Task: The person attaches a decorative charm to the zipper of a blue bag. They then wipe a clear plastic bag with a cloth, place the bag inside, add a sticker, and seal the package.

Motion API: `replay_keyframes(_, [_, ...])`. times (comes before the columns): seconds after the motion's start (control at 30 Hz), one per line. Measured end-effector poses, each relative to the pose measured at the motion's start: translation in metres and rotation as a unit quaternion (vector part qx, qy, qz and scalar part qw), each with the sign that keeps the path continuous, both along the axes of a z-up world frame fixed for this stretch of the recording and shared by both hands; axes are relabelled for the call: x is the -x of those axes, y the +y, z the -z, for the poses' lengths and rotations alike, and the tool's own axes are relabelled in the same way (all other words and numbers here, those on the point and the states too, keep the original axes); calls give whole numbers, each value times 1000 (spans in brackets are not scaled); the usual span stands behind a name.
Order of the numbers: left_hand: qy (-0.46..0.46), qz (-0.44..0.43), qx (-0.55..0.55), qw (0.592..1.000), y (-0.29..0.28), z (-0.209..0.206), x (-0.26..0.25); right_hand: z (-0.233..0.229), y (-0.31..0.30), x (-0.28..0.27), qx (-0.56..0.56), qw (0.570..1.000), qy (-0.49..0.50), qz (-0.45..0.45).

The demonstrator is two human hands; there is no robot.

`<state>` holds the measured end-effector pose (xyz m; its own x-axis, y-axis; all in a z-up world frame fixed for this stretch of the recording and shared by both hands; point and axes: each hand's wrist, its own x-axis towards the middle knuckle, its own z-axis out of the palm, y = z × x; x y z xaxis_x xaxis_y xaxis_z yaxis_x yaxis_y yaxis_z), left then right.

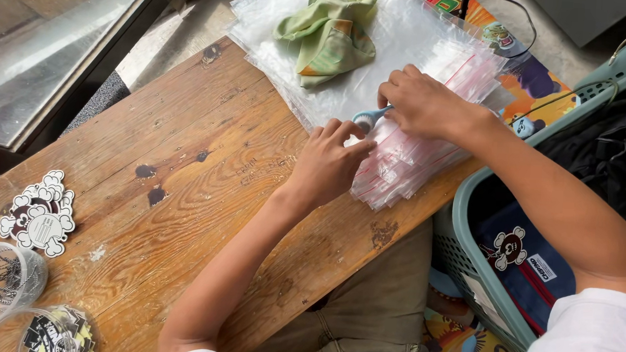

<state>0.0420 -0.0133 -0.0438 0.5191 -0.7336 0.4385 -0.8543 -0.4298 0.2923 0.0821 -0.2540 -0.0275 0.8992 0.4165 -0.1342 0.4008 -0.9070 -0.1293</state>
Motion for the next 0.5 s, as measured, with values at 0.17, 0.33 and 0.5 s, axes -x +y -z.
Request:
replay_keyframes(0.17, [-25, 1, 65, 998, 2, -1, -1, -34, 6, 13, -103, 989, 74, 73])
replay_keyframes(0.33, [-72, 42, 142, 986, 19, -23, 6, -56, 7, 20, -213, 963, 60, 153])
replay_keyframes(0.5, [-135, 37, 171, 975, 49, -33, 15, -54, -1, 20, -265, 937, -15, 228])
